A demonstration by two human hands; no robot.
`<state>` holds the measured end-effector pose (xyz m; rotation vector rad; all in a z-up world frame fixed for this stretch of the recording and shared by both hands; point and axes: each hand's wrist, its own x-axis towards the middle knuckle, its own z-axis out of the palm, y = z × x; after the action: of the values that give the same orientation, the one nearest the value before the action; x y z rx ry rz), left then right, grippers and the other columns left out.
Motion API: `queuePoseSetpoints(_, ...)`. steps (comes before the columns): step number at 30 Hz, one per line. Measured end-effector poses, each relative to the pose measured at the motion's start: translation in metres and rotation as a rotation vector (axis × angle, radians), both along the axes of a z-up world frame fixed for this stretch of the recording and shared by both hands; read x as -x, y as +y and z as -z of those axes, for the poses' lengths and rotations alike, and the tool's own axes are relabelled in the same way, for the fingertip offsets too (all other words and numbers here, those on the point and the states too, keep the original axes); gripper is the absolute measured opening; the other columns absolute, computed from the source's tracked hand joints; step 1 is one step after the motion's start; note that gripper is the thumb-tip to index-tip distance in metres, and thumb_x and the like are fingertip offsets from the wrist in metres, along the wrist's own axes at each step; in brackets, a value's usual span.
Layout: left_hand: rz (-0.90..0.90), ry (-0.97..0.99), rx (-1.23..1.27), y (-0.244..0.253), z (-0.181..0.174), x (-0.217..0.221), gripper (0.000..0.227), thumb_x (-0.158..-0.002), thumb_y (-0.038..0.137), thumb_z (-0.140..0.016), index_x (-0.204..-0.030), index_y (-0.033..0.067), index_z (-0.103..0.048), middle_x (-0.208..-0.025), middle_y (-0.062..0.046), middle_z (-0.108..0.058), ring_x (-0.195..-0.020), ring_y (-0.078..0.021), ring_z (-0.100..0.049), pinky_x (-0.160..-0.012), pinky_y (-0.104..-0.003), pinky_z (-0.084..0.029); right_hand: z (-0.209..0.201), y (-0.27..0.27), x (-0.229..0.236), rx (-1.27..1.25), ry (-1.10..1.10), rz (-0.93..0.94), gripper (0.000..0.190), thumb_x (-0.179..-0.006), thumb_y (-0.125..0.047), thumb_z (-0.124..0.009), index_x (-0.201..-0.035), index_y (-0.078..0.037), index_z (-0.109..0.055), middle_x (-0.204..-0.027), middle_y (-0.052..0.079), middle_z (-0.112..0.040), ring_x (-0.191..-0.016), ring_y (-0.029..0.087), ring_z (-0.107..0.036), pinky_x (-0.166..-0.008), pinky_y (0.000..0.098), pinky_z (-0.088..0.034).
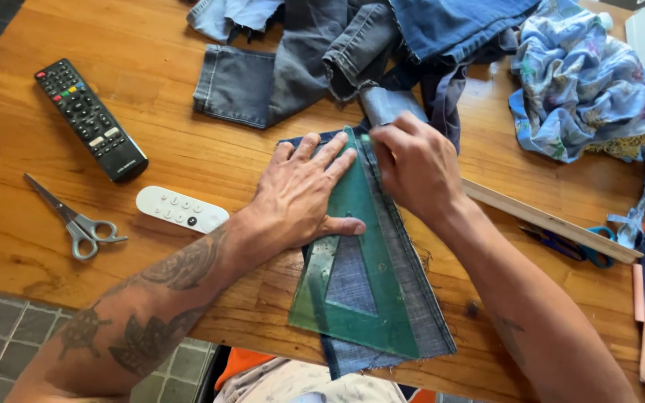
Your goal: The person measures a rectangular piece of denim fabric using a ruler and a triangular set square, marking lines with chalk. They then use scissors to cut along the marked lines on the fabric.
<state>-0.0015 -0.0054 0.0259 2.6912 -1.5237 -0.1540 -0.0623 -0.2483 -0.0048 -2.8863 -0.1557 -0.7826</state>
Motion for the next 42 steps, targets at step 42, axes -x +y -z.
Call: queuePoseSetpoints(42, -0.089, 0.006, -0.128, -0.03, -0.017, 0.028, 0.141, -0.081, 0.103, -0.069, -0.178, 0.0044, -0.045, -0.187, -0.02, -0.039, -0.167, -0.0422, -0.037, -0.125, -0.068, -0.032, -0.022, 0.008, 0.073, -0.218, 0.101, -0.177, 0.016, -0.101, -0.015, -0.083, -0.116, -0.018, -0.083, -0.108, 0.007, -0.073, -0.097, 0.04, -0.077, -0.081, 0.0545, -0.061)
